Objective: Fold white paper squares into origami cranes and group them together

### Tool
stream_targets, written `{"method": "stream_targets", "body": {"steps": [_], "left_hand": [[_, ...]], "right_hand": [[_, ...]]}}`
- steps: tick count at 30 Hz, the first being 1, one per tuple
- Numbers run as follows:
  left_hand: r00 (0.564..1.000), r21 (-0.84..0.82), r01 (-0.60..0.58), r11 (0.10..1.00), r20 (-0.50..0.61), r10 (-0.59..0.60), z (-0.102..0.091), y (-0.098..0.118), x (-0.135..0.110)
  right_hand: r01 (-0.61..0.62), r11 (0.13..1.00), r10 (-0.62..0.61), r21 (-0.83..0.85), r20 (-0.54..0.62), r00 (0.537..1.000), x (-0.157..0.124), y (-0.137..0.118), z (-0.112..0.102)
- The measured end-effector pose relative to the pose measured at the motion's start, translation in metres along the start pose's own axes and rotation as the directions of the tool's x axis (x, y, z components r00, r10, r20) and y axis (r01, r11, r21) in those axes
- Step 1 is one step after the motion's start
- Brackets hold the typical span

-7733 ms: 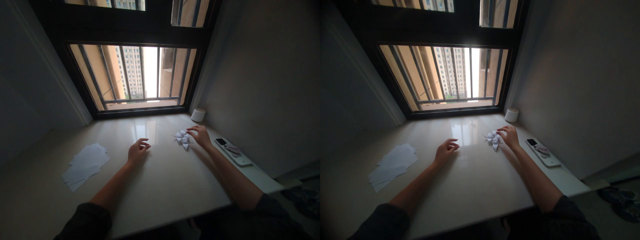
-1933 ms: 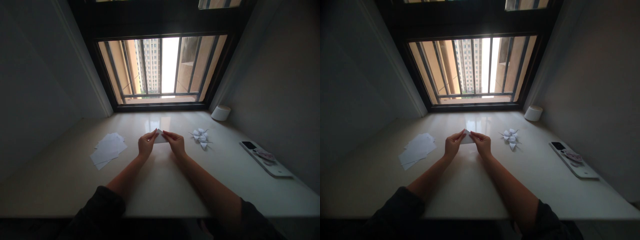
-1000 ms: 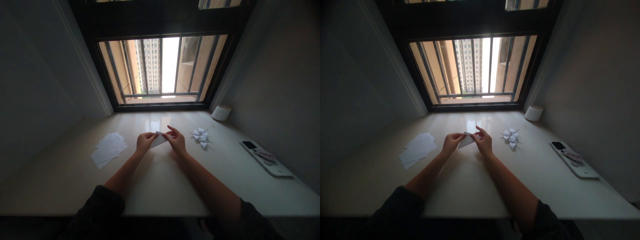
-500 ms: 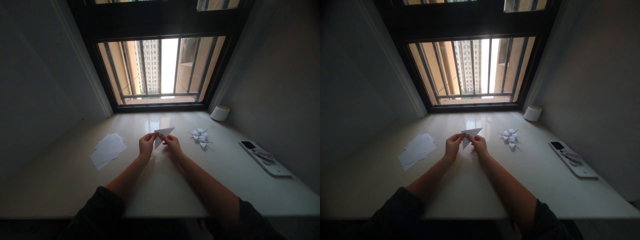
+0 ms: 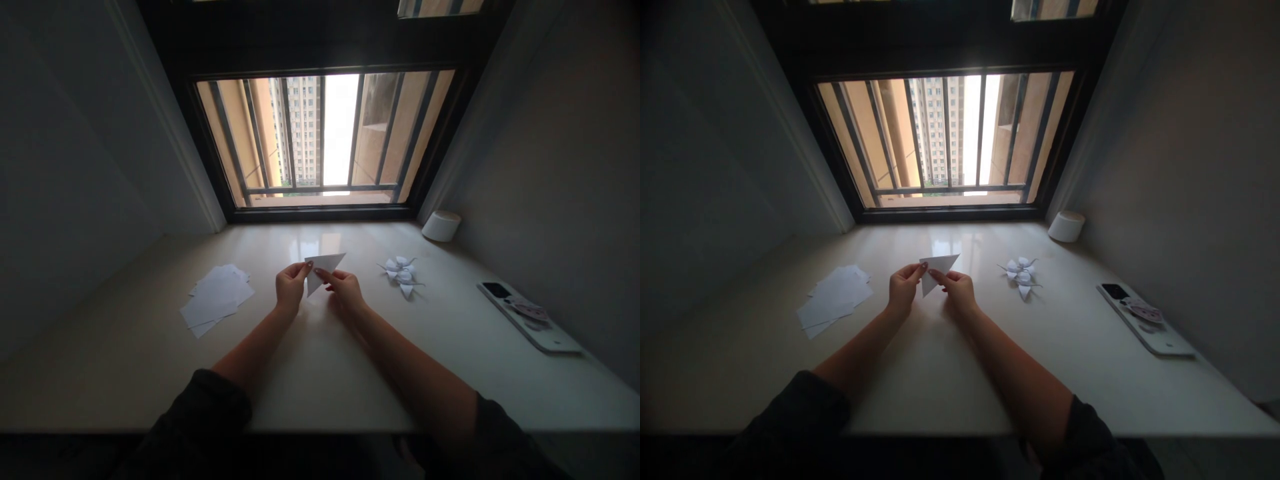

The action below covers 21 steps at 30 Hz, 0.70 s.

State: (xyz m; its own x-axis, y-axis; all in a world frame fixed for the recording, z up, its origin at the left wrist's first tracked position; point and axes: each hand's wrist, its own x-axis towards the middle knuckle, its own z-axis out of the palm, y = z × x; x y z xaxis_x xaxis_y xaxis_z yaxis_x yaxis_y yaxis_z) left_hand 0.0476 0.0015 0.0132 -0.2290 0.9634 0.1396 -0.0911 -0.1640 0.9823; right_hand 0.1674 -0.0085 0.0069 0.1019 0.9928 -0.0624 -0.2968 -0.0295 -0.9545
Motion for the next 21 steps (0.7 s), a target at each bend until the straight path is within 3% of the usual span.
{"method": "stream_targets", "body": {"steps": [7, 15, 21], "left_hand": [[0.999, 0.019, 0.007, 1.0, -0.041, -0.007, -0.004, -0.003, 0.006], [0.999, 0.021, -0.002, 1.0, -0.05, 0.003, -0.005, 0.0, 0.007], [0.999, 0.004, 0.009, 1.0, -0.051, -0.009, -0.003, -0.001, 0.003]], "right_hand": [[0.004, 0.999, -0.002, -0.033, 0.073, 0.997, 0.008, 0.01, -0.005], [0.027, 0.994, -0.023, -0.102, 0.042, 0.999, 0.007, 0.006, -0.007], [0.154, 0.948, -0.141, -0.277, 0.066, 0.988, 0.01, 0.003, -0.012]]}}
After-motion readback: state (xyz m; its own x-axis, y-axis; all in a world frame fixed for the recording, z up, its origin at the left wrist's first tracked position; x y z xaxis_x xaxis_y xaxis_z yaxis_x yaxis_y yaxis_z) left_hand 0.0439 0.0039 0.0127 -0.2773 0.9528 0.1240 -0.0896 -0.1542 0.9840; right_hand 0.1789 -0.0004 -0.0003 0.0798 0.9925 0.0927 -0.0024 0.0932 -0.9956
